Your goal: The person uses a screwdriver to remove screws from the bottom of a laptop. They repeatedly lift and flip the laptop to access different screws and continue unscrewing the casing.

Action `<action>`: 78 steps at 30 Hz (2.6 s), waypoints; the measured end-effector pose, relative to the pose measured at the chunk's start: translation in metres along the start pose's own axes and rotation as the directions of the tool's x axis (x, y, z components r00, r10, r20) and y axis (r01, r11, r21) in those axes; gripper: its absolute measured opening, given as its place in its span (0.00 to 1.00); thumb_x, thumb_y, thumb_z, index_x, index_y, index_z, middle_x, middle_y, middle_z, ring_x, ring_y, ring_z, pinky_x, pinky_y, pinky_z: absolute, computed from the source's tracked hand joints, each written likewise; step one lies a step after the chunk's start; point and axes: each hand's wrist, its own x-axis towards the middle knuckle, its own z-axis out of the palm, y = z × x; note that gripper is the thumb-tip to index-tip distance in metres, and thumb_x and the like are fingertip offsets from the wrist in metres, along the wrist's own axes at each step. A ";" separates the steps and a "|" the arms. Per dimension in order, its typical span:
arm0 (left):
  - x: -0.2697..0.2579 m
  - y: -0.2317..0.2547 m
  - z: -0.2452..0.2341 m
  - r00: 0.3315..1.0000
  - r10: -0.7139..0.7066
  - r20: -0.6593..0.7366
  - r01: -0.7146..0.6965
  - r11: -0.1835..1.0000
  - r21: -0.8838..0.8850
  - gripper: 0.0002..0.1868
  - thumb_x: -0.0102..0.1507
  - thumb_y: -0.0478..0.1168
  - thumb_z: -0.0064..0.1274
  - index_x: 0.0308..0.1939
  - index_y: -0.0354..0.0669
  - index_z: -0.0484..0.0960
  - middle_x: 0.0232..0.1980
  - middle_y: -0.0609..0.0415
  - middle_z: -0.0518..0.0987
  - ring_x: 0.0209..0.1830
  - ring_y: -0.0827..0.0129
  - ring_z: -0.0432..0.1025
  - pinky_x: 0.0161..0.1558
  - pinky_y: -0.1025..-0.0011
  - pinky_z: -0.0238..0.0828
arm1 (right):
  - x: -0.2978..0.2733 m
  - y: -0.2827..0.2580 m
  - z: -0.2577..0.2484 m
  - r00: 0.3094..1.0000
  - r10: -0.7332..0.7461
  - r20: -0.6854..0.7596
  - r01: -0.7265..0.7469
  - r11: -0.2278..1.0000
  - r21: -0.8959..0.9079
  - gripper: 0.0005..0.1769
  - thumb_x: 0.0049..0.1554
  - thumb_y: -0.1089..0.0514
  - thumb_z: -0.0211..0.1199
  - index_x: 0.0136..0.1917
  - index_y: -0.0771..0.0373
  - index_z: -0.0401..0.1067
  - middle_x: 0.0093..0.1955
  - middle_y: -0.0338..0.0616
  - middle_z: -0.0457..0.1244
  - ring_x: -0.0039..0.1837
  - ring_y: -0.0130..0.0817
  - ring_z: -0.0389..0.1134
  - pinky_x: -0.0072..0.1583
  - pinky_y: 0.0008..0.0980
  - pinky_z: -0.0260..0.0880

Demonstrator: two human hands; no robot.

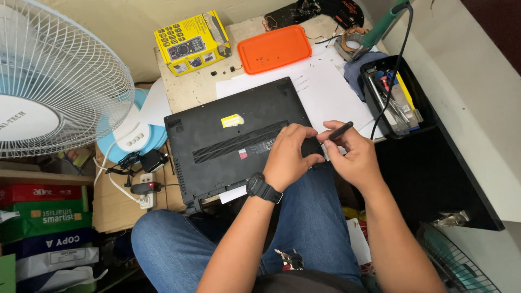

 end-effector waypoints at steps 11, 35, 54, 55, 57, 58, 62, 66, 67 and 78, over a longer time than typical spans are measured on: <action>0.000 -0.006 0.004 1.000 0.016 -0.026 -0.016 1.000 -0.003 0.33 0.55 0.41 0.83 0.62 0.40 0.88 0.55 0.45 0.85 0.63 0.43 0.80 0.69 0.49 0.77 | -0.004 0.013 0.006 0.999 -0.004 -0.050 0.001 0.998 -0.056 0.18 0.61 0.72 0.76 0.64 0.65 0.84 0.50 0.51 0.77 0.54 0.44 0.81 0.60 0.46 0.83; 0.001 0.008 -0.007 1.000 -0.011 0.022 0.011 1.000 0.009 0.32 0.56 0.39 0.81 0.63 0.37 0.87 0.57 0.44 0.84 0.64 0.43 0.79 0.69 0.51 0.77 | -0.005 0.002 0.008 0.996 0.072 -0.061 -0.070 0.997 0.022 0.23 0.64 0.72 0.72 0.72 0.63 0.81 0.54 0.49 0.81 0.58 0.32 0.82 0.63 0.37 0.83; -0.220 -0.050 -0.119 0.597 -0.111 -0.794 0.241 0.970 0.045 0.19 0.67 0.32 0.69 0.62 0.48 0.90 0.58 0.53 0.86 0.61 0.49 0.82 0.64 0.56 0.80 | -0.008 -0.039 0.204 0.954 -0.112 0.279 -0.023 0.899 0.438 0.69 0.65 0.78 0.73 0.98 0.54 0.27 0.58 0.60 0.72 0.55 0.43 0.81 0.56 0.37 0.91; -0.229 -0.056 -0.122 0.584 -0.116 -0.803 0.252 0.967 0.043 0.19 0.67 0.32 0.69 0.62 0.48 0.90 0.58 0.53 0.86 0.61 0.49 0.82 0.64 0.56 0.80 | -0.013 -0.047 0.219 0.948 -0.118 0.294 -0.027 0.896 0.443 0.69 0.65 0.78 0.73 0.98 0.54 0.27 0.58 0.60 0.72 0.55 0.43 0.81 0.56 0.37 0.91; -0.244 -0.069 -0.126 0.588 -0.280 -0.759 0.261 0.954 -0.150 0.37 0.59 0.32 0.77 0.73 0.36 0.83 0.64 0.35 0.83 0.62 0.37 0.81 0.58 0.55 0.86 | -0.020 -0.061 0.246 0.929 -0.199 0.312 0.041 0.893 0.448 0.60 0.65 0.75 0.73 0.96 0.62 0.39 0.58 0.61 0.74 0.55 0.49 0.83 0.54 0.40 0.90; -0.246 -0.073 -0.125 0.577 -0.283 -0.766 0.266 0.952 -0.152 0.37 0.59 0.32 0.77 0.73 0.36 0.83 0.64 0.35 0.83 0.62 0.37 0.81 0.58 0.55 0.86 | -0.020 -0.068 0.253 0.924 -0.205 0.322 0.040 0.891 0.452 0.60 0.65 0.75 0.73 0.96 0.62 0.39 0.58 0.61 0.74 0.55 0.49 0.83 0.54 0.40 0.90; -0.246 -0.081 -0.120 0.605 -0.399 -0.689 0.260 0.917 -0.302 0.40 0.59 0.33 0.78 0.75 0.30 0.82 0.63 0.34 0.85 0.59 0.43 0.84 0.56 0.59 0.88 | -0.020 -0.089 0.267 0.872 -0.315 0.374 0.160 0.907 0.391 0.51 0.65 0.76 0.71 0.93 0.70 0.49 0.59 0.61 0.76 0.55 0.52 0.84 0.54 0.46 0.90; -0.239 -0.081 -0.119 0.603 -0.459 -0.653 0.277 0.888 -0.368 0.34 0.61 0.34 0.76 0.72 0.32 0.85 0.64 0.38 0.85 0.58 0.50 0.85 0.55 0.65 0.88 | -0.023 -0.082 0.273 0.861 -0.325 0.392 0.181 0.915 0.362 0.50 0.65 0.75 0.72 0.93 0.70 0.51 0.59 0.62 0.76 0.56 0.55 0.84 0.54 0.47 0.89; -0.239 -0.084 -0.118 0.603 -0.463 -0.650 0.276 0.885 -0.375 0.34 0.61 0.34 0.76 0.72 0.32 0.85 0.64 0.38 0.85 0.58 0.50 0.85 0.55 0.65 0.88 | -0.024 -0.076 0.274 0.860 -0.321 0.396 0.179 0.917 0.356 0.50 0.65 0.75 0.72 0.93 0.70 0.51 0.59 0.62 0.76 0.56 0.55 0.84 0.54 0.47 0.89; -0.243 -0.093 -0.120 0.653 -0.430 -0.623 0.235 0.898 -0.373 0.37 0.60 0.33 0.78 0.74 0.35 0.85 0.67 0.40 0.83 0.55 0.53 0.82 0.54 0.62 0.88 | -0.005 -0.065 0.231 0.917 -0.277 0.288 0.173 0.925 0.339 0.59 0.63 0.79 0.74 0.96 0.64 0.44 0.57 0.65 0.73 0.54 0.56 0.82 0.56 0.48 0.88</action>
